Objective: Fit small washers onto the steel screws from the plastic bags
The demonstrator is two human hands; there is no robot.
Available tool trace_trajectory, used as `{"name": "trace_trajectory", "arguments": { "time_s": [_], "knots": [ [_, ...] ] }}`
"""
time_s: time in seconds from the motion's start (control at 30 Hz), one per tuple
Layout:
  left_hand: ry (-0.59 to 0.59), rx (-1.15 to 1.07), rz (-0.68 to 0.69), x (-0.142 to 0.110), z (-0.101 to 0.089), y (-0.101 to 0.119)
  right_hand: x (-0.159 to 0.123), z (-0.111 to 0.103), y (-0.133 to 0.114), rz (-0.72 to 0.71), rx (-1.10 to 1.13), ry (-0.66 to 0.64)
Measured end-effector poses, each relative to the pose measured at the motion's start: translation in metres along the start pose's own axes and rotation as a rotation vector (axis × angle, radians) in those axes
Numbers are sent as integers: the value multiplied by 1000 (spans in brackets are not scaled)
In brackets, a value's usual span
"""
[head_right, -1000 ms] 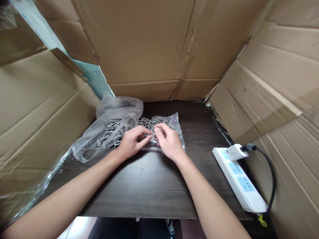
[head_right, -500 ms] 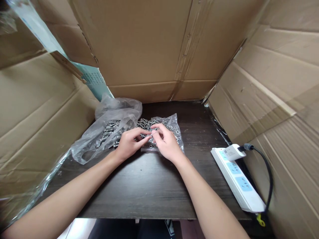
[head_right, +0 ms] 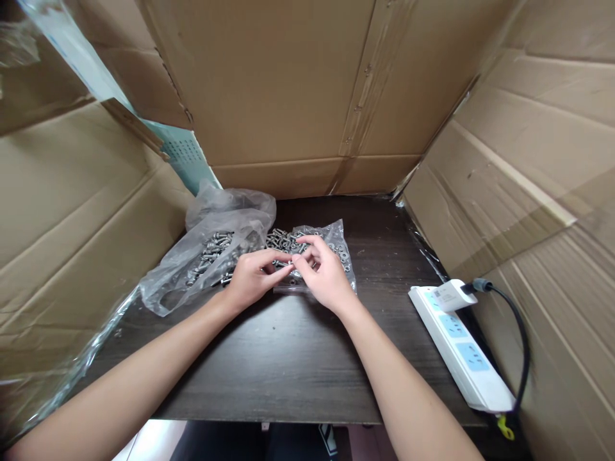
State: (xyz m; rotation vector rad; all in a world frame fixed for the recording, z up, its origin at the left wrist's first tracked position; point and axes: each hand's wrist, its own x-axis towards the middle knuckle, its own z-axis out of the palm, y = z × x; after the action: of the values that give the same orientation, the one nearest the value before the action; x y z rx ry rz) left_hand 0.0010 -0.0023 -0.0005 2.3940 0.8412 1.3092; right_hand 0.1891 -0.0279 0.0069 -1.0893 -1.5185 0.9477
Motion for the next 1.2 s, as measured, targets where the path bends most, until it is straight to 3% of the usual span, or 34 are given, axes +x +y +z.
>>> {"name": "trace_trajectory", "arguments": {
  "time_s": [0.23,0.53,0.97,1.2],
  "knots": [
    [-16,30,-53,0,0,-4,0,0,0,-38,-97,-5],
    [36,47,39,0,0,-2,-1,-2,-2,-35,-146,39],
    [-27,66,51,-1,0,-3,-5,-3,-6,-98,-381,2],
    [-26,73,37,-1,0,-3,-5,0,-5,-115,-315,5]
  ]
}}
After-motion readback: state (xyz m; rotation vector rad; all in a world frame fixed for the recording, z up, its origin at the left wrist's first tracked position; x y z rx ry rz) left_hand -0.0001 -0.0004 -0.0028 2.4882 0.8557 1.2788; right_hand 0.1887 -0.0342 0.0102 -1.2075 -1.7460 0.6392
